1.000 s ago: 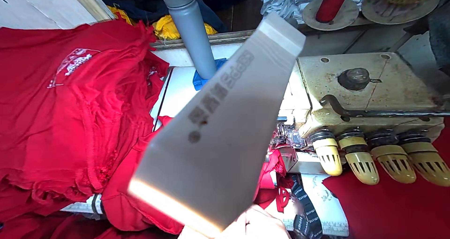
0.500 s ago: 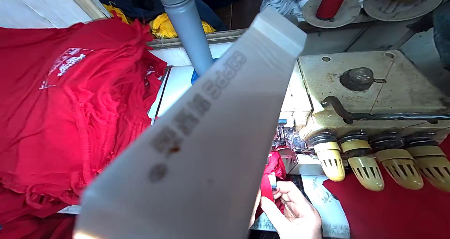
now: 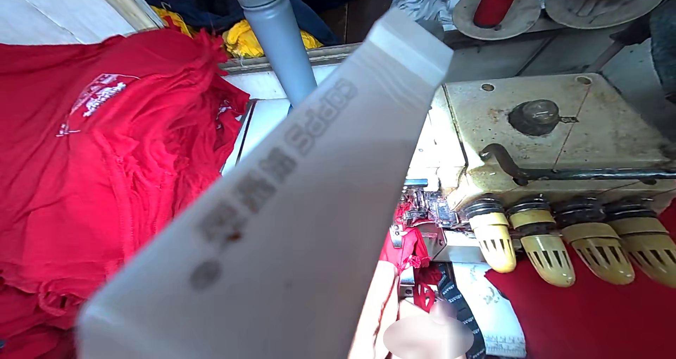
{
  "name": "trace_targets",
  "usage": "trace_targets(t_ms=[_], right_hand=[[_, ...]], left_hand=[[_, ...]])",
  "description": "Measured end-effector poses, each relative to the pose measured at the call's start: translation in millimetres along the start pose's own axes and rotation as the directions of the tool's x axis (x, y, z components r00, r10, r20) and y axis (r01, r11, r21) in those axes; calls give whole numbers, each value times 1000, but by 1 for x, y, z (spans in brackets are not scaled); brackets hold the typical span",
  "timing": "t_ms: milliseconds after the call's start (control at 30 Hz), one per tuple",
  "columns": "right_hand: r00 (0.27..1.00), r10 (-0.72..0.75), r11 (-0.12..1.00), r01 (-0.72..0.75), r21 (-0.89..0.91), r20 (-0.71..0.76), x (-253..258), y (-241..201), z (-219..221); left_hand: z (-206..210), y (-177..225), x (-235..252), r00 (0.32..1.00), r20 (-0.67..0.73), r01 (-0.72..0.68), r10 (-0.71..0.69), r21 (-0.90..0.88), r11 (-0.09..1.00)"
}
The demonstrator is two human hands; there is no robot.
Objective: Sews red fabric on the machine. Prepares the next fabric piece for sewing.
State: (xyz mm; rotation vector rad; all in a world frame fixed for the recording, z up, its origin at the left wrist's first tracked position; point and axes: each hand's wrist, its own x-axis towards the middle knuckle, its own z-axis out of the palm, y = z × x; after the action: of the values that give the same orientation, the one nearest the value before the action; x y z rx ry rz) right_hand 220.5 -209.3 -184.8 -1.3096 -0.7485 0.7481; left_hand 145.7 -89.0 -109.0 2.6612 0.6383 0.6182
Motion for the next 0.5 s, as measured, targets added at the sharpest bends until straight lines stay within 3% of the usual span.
trace_targets(t_ms=[233, 333, 500], right_hand=[[999, 41, 994, -37, 105, -35, 0, 3, -14], [998, 35, 990, -27, 141, -54, 7, 3, -19], [994, 23, 993, -10, 120, -108, 21, 1, -20]], left_hand=[[0, 14, 3, 998, 62, -32, 22, 168, 985], [12, 11, 9, 996, -12, -80, 87, 286, 955], [27, 3, 22, 979, -137, -106, 147, 271, 957]])
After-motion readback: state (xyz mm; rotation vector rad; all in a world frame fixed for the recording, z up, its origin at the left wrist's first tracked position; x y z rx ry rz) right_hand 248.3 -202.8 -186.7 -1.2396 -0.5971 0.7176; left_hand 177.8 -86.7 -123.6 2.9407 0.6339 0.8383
